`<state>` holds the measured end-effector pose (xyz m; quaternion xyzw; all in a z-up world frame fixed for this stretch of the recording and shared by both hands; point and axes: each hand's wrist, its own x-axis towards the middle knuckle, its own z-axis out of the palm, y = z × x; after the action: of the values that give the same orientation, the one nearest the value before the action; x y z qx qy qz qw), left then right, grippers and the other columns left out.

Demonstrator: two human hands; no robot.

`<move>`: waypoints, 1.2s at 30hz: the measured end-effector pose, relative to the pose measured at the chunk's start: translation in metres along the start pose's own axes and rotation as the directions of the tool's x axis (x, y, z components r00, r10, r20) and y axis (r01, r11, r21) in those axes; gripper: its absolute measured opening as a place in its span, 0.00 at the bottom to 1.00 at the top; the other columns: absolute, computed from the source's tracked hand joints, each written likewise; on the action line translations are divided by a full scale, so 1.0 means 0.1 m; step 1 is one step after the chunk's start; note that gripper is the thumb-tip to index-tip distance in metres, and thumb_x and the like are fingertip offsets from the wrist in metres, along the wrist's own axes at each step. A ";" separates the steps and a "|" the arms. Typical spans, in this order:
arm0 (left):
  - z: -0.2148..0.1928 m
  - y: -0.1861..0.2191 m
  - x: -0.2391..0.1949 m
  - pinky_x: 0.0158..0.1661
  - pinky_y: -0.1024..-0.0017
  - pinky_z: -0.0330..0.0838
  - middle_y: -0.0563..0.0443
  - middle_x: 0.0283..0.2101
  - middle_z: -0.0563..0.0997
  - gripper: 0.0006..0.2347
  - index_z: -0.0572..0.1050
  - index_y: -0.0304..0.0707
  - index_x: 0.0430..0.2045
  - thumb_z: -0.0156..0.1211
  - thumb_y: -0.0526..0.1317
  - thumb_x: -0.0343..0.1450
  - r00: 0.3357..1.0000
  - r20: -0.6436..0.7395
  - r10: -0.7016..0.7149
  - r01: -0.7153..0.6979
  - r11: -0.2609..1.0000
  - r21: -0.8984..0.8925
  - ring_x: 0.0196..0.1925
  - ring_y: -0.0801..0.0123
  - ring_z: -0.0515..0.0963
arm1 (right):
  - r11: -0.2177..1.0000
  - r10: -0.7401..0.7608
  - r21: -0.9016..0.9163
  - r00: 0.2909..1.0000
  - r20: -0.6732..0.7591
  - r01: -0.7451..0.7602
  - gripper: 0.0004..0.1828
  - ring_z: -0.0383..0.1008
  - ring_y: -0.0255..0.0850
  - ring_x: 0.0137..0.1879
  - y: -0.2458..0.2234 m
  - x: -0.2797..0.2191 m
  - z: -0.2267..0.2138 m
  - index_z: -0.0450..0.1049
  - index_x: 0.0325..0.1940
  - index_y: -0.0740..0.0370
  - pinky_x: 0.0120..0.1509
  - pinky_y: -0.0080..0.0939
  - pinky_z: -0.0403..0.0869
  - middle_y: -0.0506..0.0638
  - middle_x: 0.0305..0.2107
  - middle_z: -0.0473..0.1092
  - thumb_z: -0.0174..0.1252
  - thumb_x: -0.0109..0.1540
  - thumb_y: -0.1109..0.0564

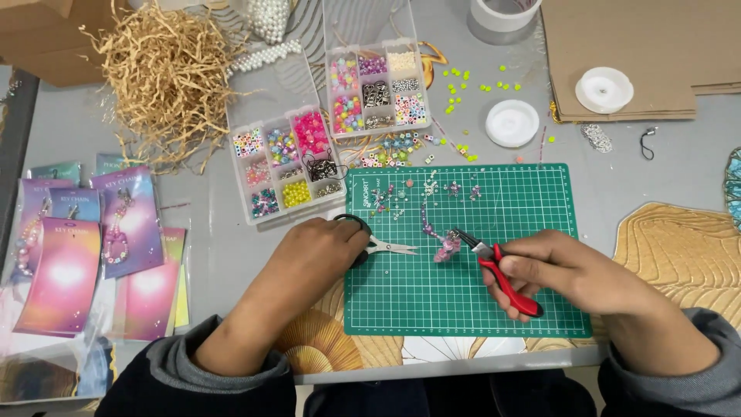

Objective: The person uses pliers and scissors to attach a metal clasp to a beaded keychain on a green cutting mat. They then attach the finished keychain to a cardboard backing card and place it into a clear plastic sleeve.

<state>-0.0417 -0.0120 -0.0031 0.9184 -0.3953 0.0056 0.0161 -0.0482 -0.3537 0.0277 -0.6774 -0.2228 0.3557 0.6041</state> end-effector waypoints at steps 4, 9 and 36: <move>-0.06 0.00 0.04 0.31 0.65 0.69 0.53 0.34 0.78 0.07 0.74 0.44 0.29 0.62 0.28 0.65 0.993 -0.079 0.085 -0.079 0.994 0.078 0.31 0.62 0.79 | 0.997 -0.031 -0.071 0.999 -0.019 0.030 0.21 0.74 0.39 0.22 -0.09 -0.04 0.12 0.76 0.32 0.64 0.29 0.36 0.74 0.51 0.17 0.77 0.45 0.70 0.50; -0.11 0.33 0.16 0.58 0.62 0.69 0.55 0.50 0.85 0.12 0.77 0.46 0.50 0.62 0.46 0.74 0.835 -0.526 -0.159 -0.279 0.702 -0.655 0.51 0.65 0.85 | 0.978 -0.108 -0.179 0.994 0.012 0.108 0.22 0.72 0.35 0.21 -0.18 -0.02 0.21 0.77 0.31 0.59 0.28 0.34 0.72 0.44 0.18 0.77 0.44 0.70 0.47; 0.25 0.53 0.26 0.52 0.65 0.83 0.41 0.44 0.83 0.07 0.78 0.31 0.43 0.62 0.34 0.74 0.948 -0.072 -0.311 -0.178 -0.327 -0.928 0.46 0.61 0.84 | 0.390 -0.153 -0.896 0.944 -0.291 -0.213 0.22 0.71 0.43 0.57 0.45 -0.12 -0.26 0.73 0.60 0.47 0.59 0.56 0.68 0.46 0.49 0.68 0.55 0.62 0.45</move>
<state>-0.0620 -0.0684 -0.0265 0.5242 -0.1691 -0.1807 0.8149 -0.0426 -0.3875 -0.0130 -0.9499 -0.2661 0.0664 0.1499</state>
